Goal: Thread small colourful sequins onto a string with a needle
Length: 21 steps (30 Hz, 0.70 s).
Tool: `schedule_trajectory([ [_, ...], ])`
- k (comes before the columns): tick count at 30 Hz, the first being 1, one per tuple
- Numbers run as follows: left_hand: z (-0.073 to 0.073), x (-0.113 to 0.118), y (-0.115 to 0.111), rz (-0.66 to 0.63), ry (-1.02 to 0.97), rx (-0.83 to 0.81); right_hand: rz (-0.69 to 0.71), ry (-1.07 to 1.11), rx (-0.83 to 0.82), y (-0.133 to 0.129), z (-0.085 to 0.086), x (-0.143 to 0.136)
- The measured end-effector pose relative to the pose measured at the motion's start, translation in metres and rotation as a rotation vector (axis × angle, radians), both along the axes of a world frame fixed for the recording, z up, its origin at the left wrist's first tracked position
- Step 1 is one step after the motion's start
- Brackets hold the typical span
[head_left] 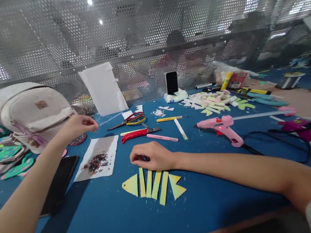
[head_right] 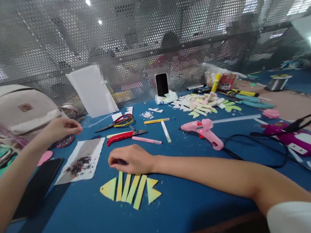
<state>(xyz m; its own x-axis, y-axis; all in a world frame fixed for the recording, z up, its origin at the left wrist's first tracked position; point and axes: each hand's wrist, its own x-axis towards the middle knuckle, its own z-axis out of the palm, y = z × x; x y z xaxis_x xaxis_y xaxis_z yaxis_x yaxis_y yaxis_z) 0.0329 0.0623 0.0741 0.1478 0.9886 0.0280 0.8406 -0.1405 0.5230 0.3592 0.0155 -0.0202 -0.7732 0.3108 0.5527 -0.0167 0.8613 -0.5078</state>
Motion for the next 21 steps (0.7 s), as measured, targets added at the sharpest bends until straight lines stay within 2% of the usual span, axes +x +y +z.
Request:
schedule_trajectory([
  [4,0.002,0.021,0.019,-0.024,-0.116,0.062,-0.047,0.022,-0.091,0.000,0.002,0.000],
  [7,-0.012,0.045,0.014,-0.064,-0.230,0.109,-0.098,0.044,-0.178,0.002,0.004,0.000],
  [9,-0.026,0.063,-0.004,-0.091,-0.305,0.132,-0.133,0.063,-0.234,0.004,0.005,0.000],
  [12,-0.051,0.086,-0.043,-0.119,-0.381,0.163,-0.187,0.098,-0.310,0.006,0.008,-0.001],
  [15,-0.071,0.098,-0.079,-0.120,-0.403,0.175,-0.207,0.146,-0.444,0.007,0.010,-0.001],
  [18,-0.082,0.098,-0.099,-0.115,-0.416,0.175,-0.188,0.166,-0.524,0.008,0.011,-0.001],
  [21,-0.086,0.094,-0.104,-0.119,-0.439,0.166,-0.184,0.156,-0.552,0.008,0.011,-0.001],
])
